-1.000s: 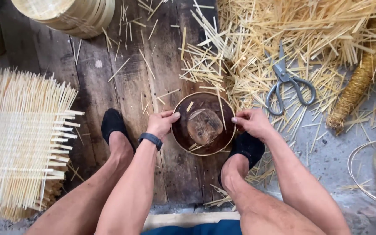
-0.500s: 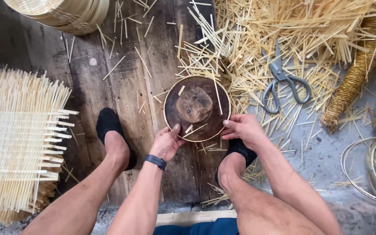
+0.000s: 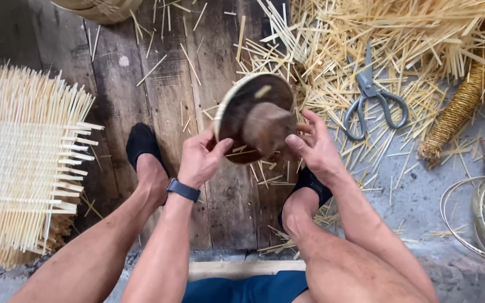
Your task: The person sits on the floor weaving a square bamboo panel from thin bamboo strips, pressing the weave flat. They trim protruding strip ends with scissors, shape the panel over a round wooden mold, fit a bent bamboo rim ring around it, and stack the finished round woven piece with others.
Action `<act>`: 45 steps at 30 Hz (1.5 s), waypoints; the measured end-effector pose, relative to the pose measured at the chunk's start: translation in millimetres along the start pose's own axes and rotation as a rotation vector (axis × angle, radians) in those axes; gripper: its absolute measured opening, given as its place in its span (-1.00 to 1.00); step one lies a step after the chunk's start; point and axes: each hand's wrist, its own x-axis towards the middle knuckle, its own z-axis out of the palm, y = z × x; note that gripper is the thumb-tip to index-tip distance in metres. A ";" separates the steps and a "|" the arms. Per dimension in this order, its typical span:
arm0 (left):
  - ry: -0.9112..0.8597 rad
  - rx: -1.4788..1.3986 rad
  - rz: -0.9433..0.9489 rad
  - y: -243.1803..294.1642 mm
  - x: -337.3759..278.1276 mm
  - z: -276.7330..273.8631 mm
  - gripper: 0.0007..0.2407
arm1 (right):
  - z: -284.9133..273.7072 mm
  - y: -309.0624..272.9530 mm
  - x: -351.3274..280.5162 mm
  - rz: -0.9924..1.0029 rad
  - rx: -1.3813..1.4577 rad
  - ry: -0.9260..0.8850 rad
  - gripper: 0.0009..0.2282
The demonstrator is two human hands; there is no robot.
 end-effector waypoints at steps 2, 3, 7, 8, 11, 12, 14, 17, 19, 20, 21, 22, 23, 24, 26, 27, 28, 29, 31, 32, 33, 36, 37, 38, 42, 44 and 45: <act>-0.041 0.148 0.318 22.3 -3.6 6.5 -0.73 | 9.5 -18.8 -3.4 -0.151 0.169 -0.103 -0.14; -0.043 0.052 0.358 32.7 -5.4 15.4 -0.68 | 19.4 -24.0 -3.8 -0.094 0.072 0.035 -0.12; 0.094 0.057 0.243 29.6 5.4 46.4 -0.54 | 34.8 -13.8 -3.6 -0.087 -0.157 0.225 -0.13; 0.089 0.055 0.234 28.2 3.7 47.6 -0.54 | 29.5 -16.8 -5.5 -0.077 -0.160 0.226 -0.13; 0.039 -0.019 0.474 17.7 10.8 40.0 -0.54 | 12.7 -16.8 -5.0 -0.073 -0.019 0.125 -0.17; 0.130 -0.056 0.317 8.8 17.3 33.4 -0.52 | 3.5 -9.3 -5.8 -0.070 0.261 0.029 -0.21; 0.220 -0.091 0.163 -17.3 33.4 17.3 -0.49 | -16.0 3.4 -10.3 -0.067 0.543 -0.072 -0.25; 0.441 -0.366 -0.065 -61.5 38.7 0.3 -0.44 | -41.4 15.3 -31.0 -0.071 1.021 -0.189 -0.39; 0.573 -0.617 -0.176 -65.0 43.2 0.4 -0.44 | -51.9 6.9 -30.8 -0.158 1.083 -0.176 -0.45; 0.574 -0.619 -0.172 -78.3 40.0 3.0 -0.44 | -55.5 11.3 -32.3 -0.161 1.082 -0.179 -0.45; 0.528 -0.714 -0.168 -91.9 37.0 5.8 -0.48 | -59.2 16.1 -33.6 -0.190 1.049 -0.118 -0.47; 0.482 -0.810 -0.169 -106.4 33.0 11.0 -0.52 | -64.9 20.9 -35.4 -0.214 1.013 -0.057 -0.49; 0.484 -0.815 -0.170 -105.3 24.4 14.2 -0.52 | -68.8 22.7 -36.8 -0.213 1.009 -0.060 -0.49; 0.483 -0.636 -0.286 -104.1 15.7 15.6 -0.60 | -71.0 24.6 -37.3 -0.202 0.994 -0.024 -0.50; 0.483 -0.455 -0.403 -98.3 0.5 9.4 -0.65 | -73.2 28.5 -39.7 -0.187 0.979 0.005 -0.52; 0.486 0.112 -0.139 -93.4 -5.9 1.9 -0.61 | -73.4 30.4 -41.5 -0.177 0.964 0.017 -0.53; 0.453 0.676 0.136 -87.6 -10.5 -5.8 -0.54 | -73.7 31.6 -41.7 -0.171 0.949 0.027 -0.53; 0.459 0.676 0.134 -72.8 -11.2 -13.5 -0.54 | -72.7 31.4 -42.4 -0.170 0.949 0.021 -0.53; 0.007 1.064 0.736 -41.3 -10.4 -30.6 -0.62 | -69.9 29.9 -41.1 -0.145 0.927 0.049 -0.51; 0.017 1.069 0.735 -56.3 -4.0 -37.2 -0.62 | -67.4 27.2 -43.7 -0.148 0.929 0.039 -0.51; -0.184 1.129 0.778 -70.7 2.7 -44.2 -0.62 | -64.8 23.9 -46.1 -0.147 0.916 0.049 -0.50; -0.371 1.208 1.004 -63.2 31.9 -62.1 -0.64 | -65.8 24.4 -42.3 -0.182 0.886 0.049 -0.49; -0.376 1.220 1.175 -53.7 38.8 -68.3 -0.65 | -66.8 27.3 -40.7 -0.190 0.871 0.052 -0.49; -0.357 1.223 1.171 -32.7 53.1 -77.0 -0.65 | -69.5 29.0 -43.1 -0.195 0.865 0.036 -0.49; 0.194 1.537 1.177 77.8 101.8 -134.6 -0.81 | -78.5 35.0 -45.7 -0.179 0.842 0.037 -0.51; 0.404 1.439 1.162 106.6 139.5 -178.1 -0.83 | -82.7 41.4 -46.8 -0.185 0.840 0.042 -0.52; 0.515 1.436 1.107 101.9 168.6 -202.8 -0.83 | -85.2 45.7 -47.1 -0.180 0.826 0.071 -0.53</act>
